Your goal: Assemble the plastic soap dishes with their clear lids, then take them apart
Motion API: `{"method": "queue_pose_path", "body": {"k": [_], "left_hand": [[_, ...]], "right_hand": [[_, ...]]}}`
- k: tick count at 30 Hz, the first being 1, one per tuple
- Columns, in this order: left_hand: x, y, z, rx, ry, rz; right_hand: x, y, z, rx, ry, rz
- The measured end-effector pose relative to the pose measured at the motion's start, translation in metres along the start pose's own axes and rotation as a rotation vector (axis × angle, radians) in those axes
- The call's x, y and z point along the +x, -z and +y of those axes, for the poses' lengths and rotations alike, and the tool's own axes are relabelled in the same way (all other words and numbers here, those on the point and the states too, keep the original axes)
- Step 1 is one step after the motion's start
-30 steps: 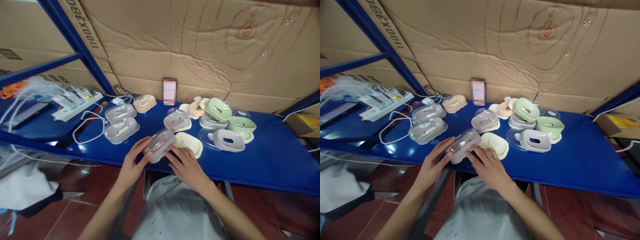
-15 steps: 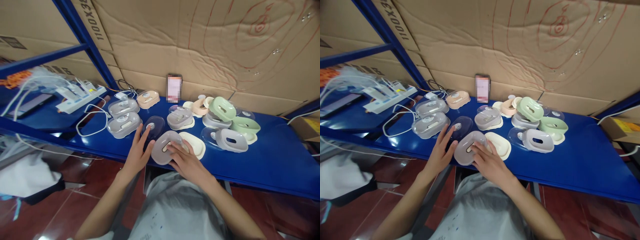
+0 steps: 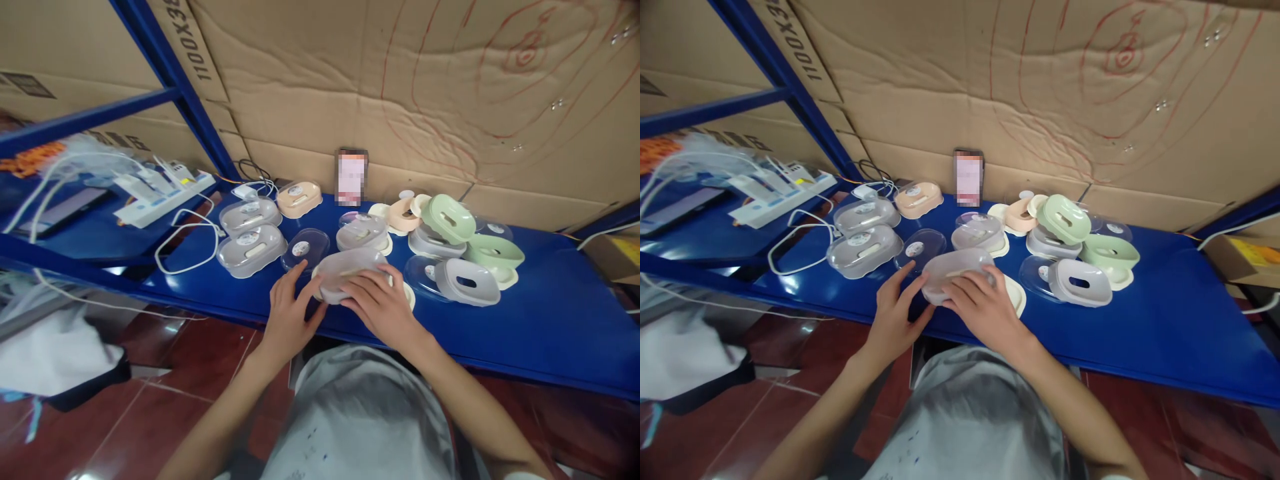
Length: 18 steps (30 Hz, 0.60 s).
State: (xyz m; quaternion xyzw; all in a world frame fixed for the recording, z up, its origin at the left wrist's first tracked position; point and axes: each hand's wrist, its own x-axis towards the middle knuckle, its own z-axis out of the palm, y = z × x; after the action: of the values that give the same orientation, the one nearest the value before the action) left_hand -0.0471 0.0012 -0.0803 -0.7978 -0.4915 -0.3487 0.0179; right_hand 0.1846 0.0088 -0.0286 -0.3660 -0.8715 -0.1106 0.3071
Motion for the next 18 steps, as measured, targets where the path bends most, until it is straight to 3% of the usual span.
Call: {"method": "queue_pose_path", "body": {"k": [4, 7, 12, 15, 18], "left_hand": [[0.002, 0.000, 0.001, -0.009, -0.034, -0.019], [0.010, -0.002, 0.000, 0.023, -0.048, -0.041], [0.033, -0.006, -0.001, 0.148, 0.046, -0.024], [0.043, 0.002, -0.008, 0.161, 0.079, -0.016], [0.048, 0.019, -0.031, 0.208, 0.172, 0.057]], "right_hand": [[-0.026, 0.013, 0.006, -0.034, -0.098, 0.080], [-0.043, 0.015, 0.021, -0.095, -0.185, 0.033], [-0.056, 0.014, 0.030, -0.188, -0.292, -0.007], [-0.060, 0.013, 0.019, -0.133, -0.227, -0.035], [-0.063, 0.011, 0.007, -0.074, -0.125, -0.142]]}}
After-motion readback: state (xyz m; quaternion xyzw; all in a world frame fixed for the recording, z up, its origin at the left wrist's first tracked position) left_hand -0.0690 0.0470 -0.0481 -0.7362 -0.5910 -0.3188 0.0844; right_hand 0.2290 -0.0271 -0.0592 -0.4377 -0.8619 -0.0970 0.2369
